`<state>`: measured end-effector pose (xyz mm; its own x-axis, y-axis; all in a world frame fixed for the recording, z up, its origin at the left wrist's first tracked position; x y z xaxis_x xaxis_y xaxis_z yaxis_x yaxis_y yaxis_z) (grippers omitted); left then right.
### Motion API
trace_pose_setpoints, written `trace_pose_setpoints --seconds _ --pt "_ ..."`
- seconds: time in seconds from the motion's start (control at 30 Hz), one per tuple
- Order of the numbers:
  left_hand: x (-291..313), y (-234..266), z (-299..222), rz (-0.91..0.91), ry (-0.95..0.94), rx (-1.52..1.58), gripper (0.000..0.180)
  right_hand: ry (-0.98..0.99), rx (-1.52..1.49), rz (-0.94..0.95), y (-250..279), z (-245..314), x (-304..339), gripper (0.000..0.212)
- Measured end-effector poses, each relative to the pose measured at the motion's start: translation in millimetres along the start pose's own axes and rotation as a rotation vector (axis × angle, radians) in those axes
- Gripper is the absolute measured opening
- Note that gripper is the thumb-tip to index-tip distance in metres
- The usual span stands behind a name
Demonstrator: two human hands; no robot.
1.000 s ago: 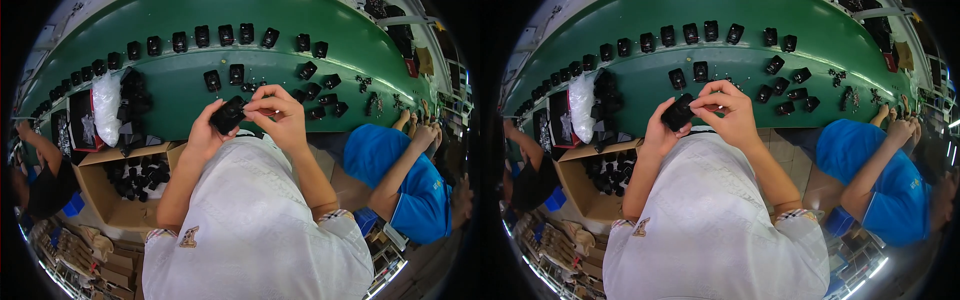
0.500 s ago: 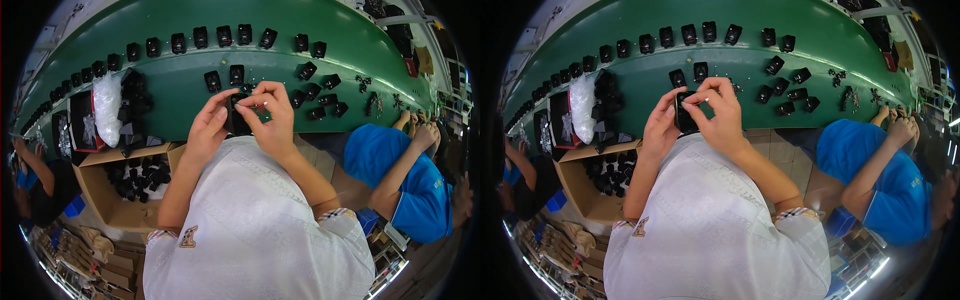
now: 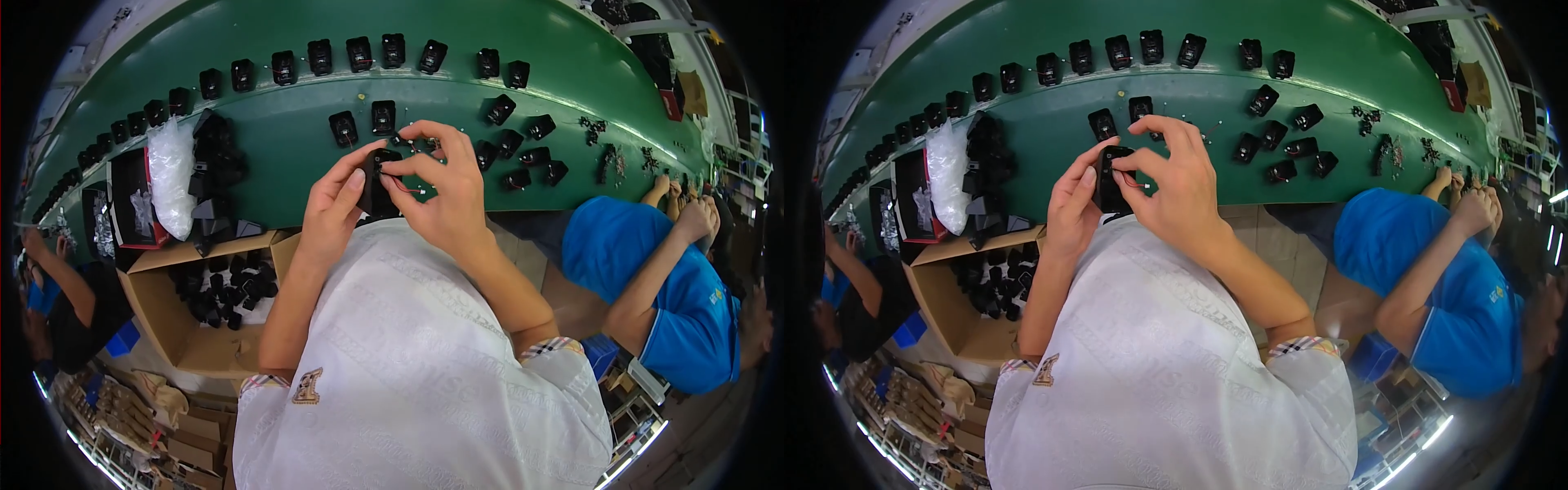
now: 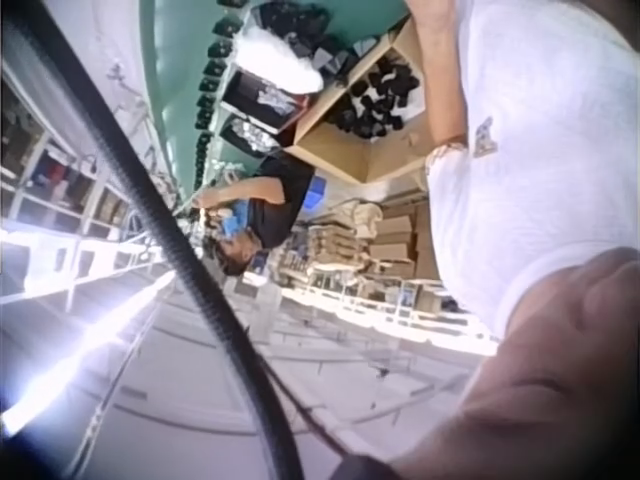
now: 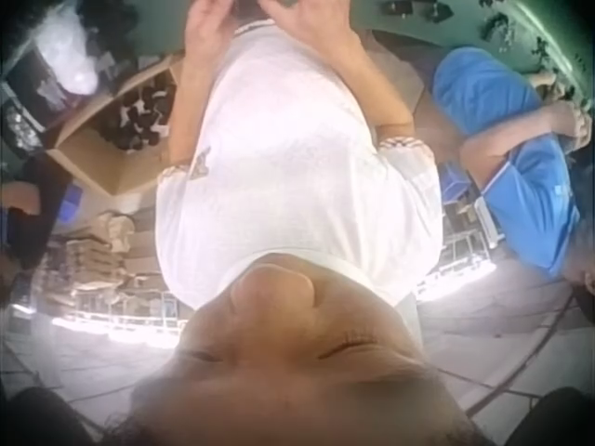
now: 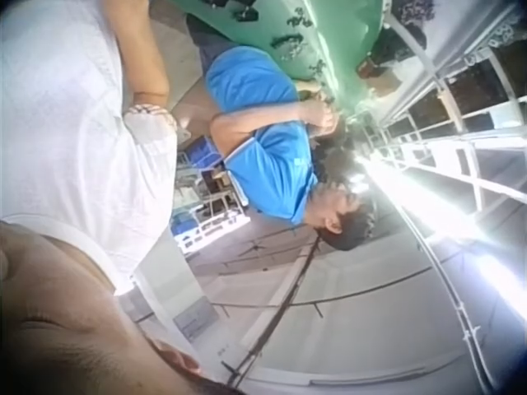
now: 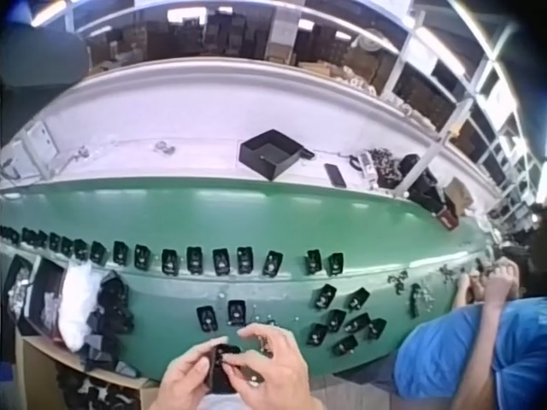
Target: The person assembles small electronic components and metal pins into plastic housings by hand.
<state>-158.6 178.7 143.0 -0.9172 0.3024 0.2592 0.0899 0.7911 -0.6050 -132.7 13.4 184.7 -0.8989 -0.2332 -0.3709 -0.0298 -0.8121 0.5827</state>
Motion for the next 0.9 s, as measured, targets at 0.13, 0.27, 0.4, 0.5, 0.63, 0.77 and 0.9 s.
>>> trace_pose_setpoints --seconds 0.13,0.27,0.4,0.5,0.63,0.77,0.9 --pt "1 -4 -4 -0.013 -0.033 -0.097 0.044 -0.132 -0.262 0.067 4 -7 -2 0.016" --pt "2 -5 -3 0.027 -0.023 -0.029 0.044 -0.131 -0.421 0.058 -1 -17 4 0.017" --pt "3 -4 -1 0.061 0.012 -0.048 0.045 -0.135 -0.301 0.02 -2 -10 11 0.016" --pt "3 -11 2 -0.026 -0.009 0.016 0.041 -0.113 -0.189 0.007 3 -5 8 0.021" --pt "0 -1 2 -0.031 0.001 -0.034 0.032 -0.393 -0.462 0.092 8 -6 7 0.031" --pt "0 -2 -4 0.035 0.027 -0.168 0.039 -0.296 -0.468 0.199 23 -11 7 0.04" --pt "7 -16 -16 0.047 -0.043 -0.347 0.053 0.216 -0.185 0.038 30 -13 16 0.033"
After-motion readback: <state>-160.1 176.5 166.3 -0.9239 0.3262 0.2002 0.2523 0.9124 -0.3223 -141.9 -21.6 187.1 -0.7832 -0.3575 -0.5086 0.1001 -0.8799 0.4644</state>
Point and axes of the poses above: each hand's wrist, its own x-axis away from the middle knuckle, its own y-axis out of the back of the hand, z = x × y, the point moved 1 cm from there along -x, towards the middle knuckle, and after that the axes turned 3 degrees about y, right-handed, at the moved point
